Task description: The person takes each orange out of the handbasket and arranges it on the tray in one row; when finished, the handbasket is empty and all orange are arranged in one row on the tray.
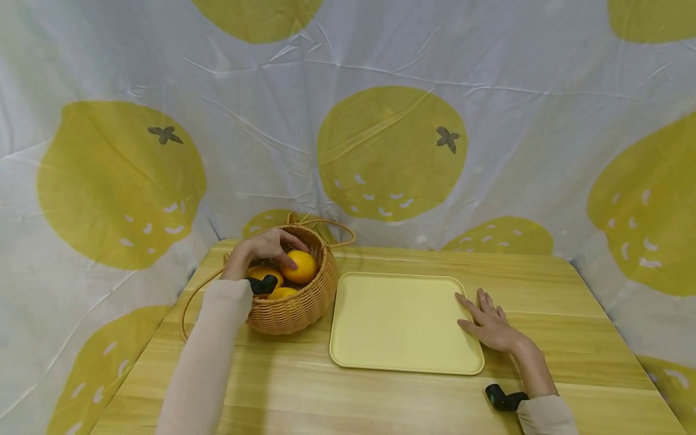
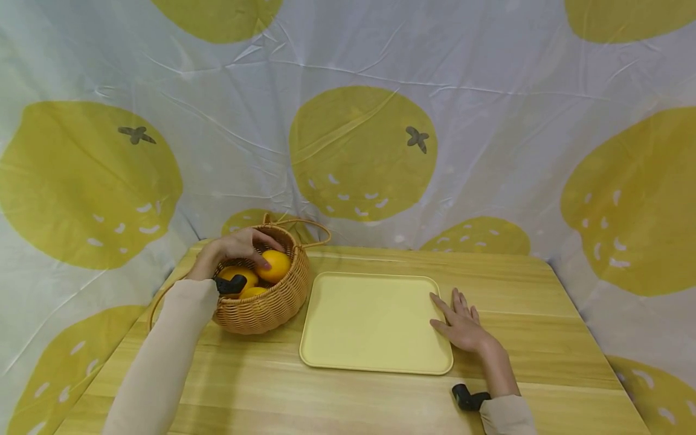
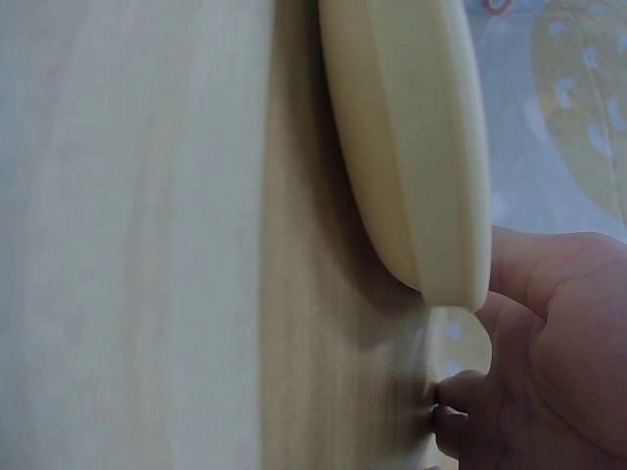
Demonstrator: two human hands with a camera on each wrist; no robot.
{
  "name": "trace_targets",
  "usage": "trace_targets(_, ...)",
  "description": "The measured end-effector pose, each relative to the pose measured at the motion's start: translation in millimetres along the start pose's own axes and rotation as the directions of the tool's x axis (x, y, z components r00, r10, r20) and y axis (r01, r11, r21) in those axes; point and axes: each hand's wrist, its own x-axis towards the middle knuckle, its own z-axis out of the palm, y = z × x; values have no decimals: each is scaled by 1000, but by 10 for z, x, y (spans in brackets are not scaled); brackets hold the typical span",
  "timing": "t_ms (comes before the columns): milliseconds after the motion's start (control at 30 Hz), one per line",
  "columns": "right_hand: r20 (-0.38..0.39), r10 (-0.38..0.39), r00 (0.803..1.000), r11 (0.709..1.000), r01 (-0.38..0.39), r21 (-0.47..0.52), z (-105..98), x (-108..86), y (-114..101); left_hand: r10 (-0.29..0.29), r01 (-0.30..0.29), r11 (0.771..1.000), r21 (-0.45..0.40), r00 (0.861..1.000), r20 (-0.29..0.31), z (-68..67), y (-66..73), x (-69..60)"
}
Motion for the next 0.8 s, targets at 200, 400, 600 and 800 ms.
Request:
trace_targets(200,5,5,1000,1000,-5,6,-1,-5,-7,42,-38,997,-62,998,57,19,-6,24)
trace_targets(400,3,8,1000,1000,-8,8,-10,-12,-13,46,-37,993,-114,996,74,25,-6,37)
trace_targets(600,3,5,1000,1000,-5,5,-5,-6,0,8,-7,997,-72,1000,11,8,4,-12)
trace_targets(800,3,7,1000,1000,-7,10,-1,-6,1,-8,8,999,-42,1000,-11,8,16,-6)
